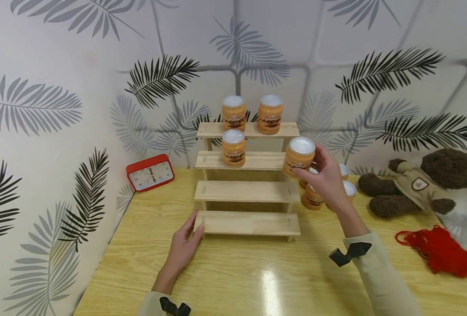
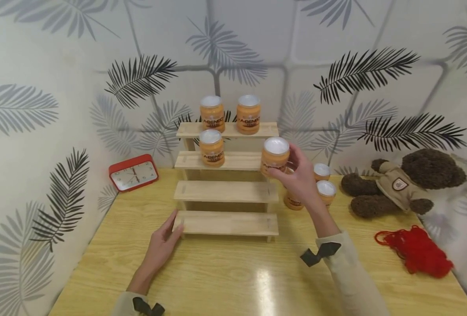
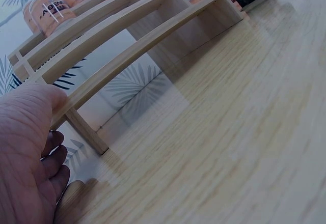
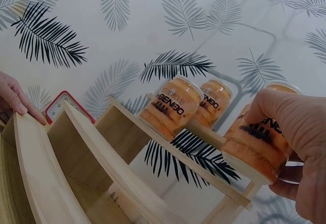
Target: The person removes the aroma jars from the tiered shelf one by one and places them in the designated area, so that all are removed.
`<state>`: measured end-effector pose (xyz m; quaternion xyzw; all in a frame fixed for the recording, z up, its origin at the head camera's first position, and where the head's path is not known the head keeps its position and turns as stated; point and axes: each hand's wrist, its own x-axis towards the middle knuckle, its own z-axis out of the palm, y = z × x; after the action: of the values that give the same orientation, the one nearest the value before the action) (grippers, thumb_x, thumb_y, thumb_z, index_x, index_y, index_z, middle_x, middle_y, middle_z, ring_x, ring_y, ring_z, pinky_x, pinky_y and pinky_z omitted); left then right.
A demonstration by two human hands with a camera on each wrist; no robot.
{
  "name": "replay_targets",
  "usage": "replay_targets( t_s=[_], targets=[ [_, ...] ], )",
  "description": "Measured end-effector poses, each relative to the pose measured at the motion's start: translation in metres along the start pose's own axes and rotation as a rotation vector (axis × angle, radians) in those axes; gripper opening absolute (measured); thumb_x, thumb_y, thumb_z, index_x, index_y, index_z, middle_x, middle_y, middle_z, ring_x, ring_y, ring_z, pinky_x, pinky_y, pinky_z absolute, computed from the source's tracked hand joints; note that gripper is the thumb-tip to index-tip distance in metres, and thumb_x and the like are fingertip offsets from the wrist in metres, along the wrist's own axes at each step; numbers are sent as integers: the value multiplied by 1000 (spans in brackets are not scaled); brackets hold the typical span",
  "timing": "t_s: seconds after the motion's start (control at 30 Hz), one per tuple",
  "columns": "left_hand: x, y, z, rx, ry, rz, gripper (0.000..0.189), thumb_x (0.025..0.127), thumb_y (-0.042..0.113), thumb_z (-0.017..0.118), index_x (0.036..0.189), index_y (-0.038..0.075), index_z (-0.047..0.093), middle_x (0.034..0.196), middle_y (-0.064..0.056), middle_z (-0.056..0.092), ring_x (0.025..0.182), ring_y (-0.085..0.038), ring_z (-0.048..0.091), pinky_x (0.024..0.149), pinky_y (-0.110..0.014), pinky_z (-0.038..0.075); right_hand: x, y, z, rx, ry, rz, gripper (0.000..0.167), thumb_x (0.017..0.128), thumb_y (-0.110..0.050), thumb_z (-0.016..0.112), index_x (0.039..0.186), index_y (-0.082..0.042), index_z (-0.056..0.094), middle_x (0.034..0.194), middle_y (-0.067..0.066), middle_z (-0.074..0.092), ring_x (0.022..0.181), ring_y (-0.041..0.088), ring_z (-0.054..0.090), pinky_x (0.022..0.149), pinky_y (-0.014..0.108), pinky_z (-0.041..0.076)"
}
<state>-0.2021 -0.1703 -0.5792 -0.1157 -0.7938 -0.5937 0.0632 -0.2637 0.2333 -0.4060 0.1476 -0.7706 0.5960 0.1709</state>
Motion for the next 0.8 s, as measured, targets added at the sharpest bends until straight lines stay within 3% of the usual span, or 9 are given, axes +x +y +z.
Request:
replay_targets(
  t_s=[0.5,0.8],
  targets=[
    [0,2,-1,-6,-3,-20,62,108,24,61,162,4,37,164,-10,39,150,-21,38,113,-9,31,-19,-5,-14,-2,27,-42,71,87,5,80,151,-4,51,129,-4,63,116,10,62,94,19,53],
    [1,1,0,-21,0,15,62,108,22,62,161,2,37,164,-18,38,151,-24,36,113,-9,30,-36,-2,-24,-39,54,-41,73,86,7,80,152,-5,50,130,-9,63,117,7,62,95,16,52]
  ],
)
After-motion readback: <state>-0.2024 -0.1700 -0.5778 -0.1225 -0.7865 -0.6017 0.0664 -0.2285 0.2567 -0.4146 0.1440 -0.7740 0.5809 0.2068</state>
